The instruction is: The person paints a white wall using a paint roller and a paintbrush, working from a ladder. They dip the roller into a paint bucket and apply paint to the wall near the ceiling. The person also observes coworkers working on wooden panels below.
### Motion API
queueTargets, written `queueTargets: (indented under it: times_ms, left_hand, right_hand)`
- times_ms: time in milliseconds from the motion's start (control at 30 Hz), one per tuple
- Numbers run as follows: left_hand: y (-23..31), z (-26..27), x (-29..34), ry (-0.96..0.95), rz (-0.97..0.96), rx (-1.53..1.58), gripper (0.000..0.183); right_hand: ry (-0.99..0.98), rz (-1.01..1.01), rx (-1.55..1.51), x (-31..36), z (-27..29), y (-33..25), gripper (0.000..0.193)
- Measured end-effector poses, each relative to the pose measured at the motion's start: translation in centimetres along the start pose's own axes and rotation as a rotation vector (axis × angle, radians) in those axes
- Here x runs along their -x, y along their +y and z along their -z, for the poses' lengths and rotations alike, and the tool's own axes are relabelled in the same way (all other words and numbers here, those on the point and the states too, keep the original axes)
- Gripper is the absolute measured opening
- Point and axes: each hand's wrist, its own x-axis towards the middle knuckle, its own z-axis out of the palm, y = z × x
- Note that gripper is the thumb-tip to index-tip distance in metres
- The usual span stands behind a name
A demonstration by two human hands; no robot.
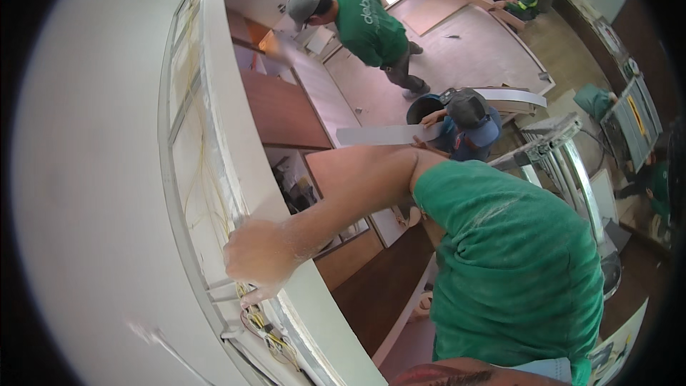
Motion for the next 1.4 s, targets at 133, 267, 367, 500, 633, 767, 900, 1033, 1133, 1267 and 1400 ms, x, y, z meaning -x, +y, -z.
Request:
queueTargets:
  times_ms: [133,267,367,500,633,767,900,1033,1133,1267,1400]
  left_hand:
    - [4.7,-3.0,-6.6,-0.191,-0.173,0.322,0.035]
    - [9.9,-7.6,-9.9,-0.414,-0.25,0.534,0.031]
    - [14.0,-10.5,-11.0,-0.544,-0.379,0.555,0.037]
    - [19.6,-15.1,-9.7,-0.726,-0.491,0.666,0.04]
    - [22.3,-17.9,-8.6,-0.903,-0.485,0.743,0.039]
    - [24.9,-22.4,-8.5,-1.055,-0.571,0.718,0.033]
    - [27.5,-25.6,-9.5,-1.167,-0.652,0.671,0.031]
    - [28.4,-28.2,-13.0,-1.165,-0.661,0.56,0.033]
    - [29.5,-31.8,-14.8,-1.176,-0.683,0.568,0.031]
    - [31.0,-34.3,-15.2,-1.211,-0.803,0.49,0.025]
    - [31.3,-33.8,-14.3,-1.264,-0.781,0.563,0.025]
  right_hand:
    - [0.317,0.394,0.063,-0.3,1.0,2.2,0.057]
    - [0.103,0.39,0.364,2.7,6.6,2.0,0.062]
    - [-0.381,0.121,0.496,8.2,12.3,2.6,0.065]
    - [-1.021,-0.535,0.51,21.2,18.2,2.2,0.069]
    - [-0.752,-1.022,0.546,33.0,21.5,-2.5,0.062]
    - [-0.297,-1.33,0.146,40.4,19.8,-2.0,0.053]
    - [0.044,-1.151,0.465,40.5,18.0,-3.8,0.039]
    - [0.466,-1.07,0.537,41.0,17.5,-3.0,0.03]
    - [0.713,-0.901,0.638,41.2,17.2,-2.6,0.032]
    - [0.84,-0.865,0.633,41.2,16.9,-3.6,0.038]
    - [0.772,-0.608,0.851,41.9,15.6,-4.6,0.037]
